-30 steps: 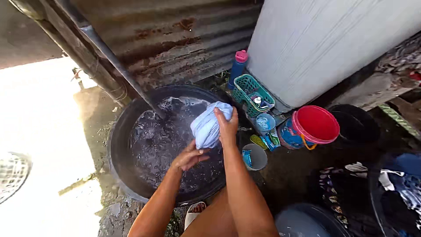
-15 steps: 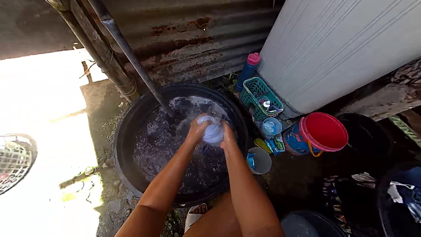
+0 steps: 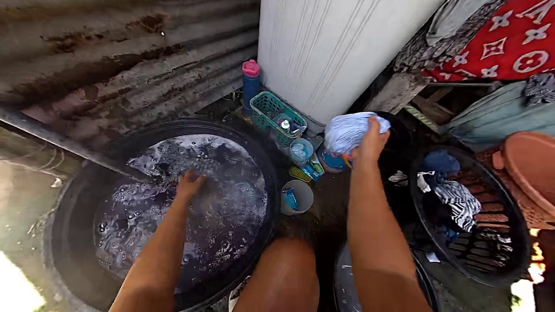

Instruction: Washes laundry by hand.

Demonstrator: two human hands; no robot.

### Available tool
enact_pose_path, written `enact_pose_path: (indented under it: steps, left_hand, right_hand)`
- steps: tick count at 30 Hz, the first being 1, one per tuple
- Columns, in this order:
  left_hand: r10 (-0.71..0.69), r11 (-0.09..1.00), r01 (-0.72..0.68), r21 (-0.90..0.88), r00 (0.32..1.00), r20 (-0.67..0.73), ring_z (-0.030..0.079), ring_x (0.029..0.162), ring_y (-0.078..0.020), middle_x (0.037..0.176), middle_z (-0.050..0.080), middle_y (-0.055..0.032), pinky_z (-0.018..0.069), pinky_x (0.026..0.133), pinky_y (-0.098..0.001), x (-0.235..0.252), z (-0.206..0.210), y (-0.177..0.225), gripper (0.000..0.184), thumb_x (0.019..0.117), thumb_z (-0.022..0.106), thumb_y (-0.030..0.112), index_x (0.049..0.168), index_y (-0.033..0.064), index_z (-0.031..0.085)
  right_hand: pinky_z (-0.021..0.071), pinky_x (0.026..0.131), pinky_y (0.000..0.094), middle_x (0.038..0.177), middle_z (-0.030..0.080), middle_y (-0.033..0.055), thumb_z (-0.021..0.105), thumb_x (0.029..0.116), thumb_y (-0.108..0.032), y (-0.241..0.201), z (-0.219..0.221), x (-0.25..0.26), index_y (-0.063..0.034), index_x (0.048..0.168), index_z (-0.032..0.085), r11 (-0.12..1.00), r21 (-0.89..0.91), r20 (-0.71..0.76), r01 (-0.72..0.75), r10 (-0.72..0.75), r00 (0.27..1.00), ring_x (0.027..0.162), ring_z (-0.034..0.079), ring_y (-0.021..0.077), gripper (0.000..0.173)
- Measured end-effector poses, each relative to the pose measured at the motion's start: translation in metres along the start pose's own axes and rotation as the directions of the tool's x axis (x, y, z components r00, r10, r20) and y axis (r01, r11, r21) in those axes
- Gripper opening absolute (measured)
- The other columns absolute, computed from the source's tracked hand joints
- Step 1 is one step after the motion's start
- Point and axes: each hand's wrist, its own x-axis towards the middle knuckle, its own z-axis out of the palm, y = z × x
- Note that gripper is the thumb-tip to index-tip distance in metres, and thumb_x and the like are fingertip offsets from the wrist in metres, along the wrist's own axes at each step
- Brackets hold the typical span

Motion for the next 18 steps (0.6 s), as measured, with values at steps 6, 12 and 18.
enact_pose_path:
  steps: [6,12,18]
  left_hand:
    - [0.024,0.936,-0.11,0.335,0.968,0.251,0.037,0.143,-0.051,0.159,0.036,-0.0273,0.0318,0.11,-0.0741,-0.023,0.077,0.032,0.062,0.0922,0.074,0.036,0.142,0.0023,0.057]
    - [-0.226,0.79,-0.102,0.604,0.868,0.442,0.045,0.138,-0.0517,0.149,0.046,-0.0333,0.0365,0.111,-0.0675,-0.079,0.096,-0.004,0.047,0.1073,0.046,0.015,0.148,-0.0079,0.044]
    - [-0.279,0.771,-0.035,0.635,0.879,0.387,0.038,0.144,-0.0499,0.153,0.043,-0.0314,0.03,0.114,-0.0695,-0.116,0.033,-0.031,0.058,0.103,0.058,0.029,0.148,-0.006,0.047]
  right_hand:
    - [0.0443,0.107,0.0619,0.161,0.036,0.0131,0.049,0.1039,-0.052,0.001,-0.053,0.076,-0.0179,0.161,0.026,0.946,-0.222,0.143,-0.235,0.27,0.952,0.144,0.041,0.0337,0.07]
    - [0.0491,0.102,0.0557,0.157,0.041,0.0163,0.049,0.1067,-0.037,0.047,-0.06,0.025,-0.0105,0.154,0.038,0.829,-0.488,0.312,-0.273,0.458,0.833,0.137,0.05,0.0345,0.055]
    - [0.0517,0.102,0.0494,0.146,0.055,0.0195,0.052,0.1076,-0.029,0.055,-0.085,-0.026,-0.0051,0.149,0.046,0.656,-0.754,0.573,0.008,0.652,0.496,0.128,0.06,0.0326,0.048]
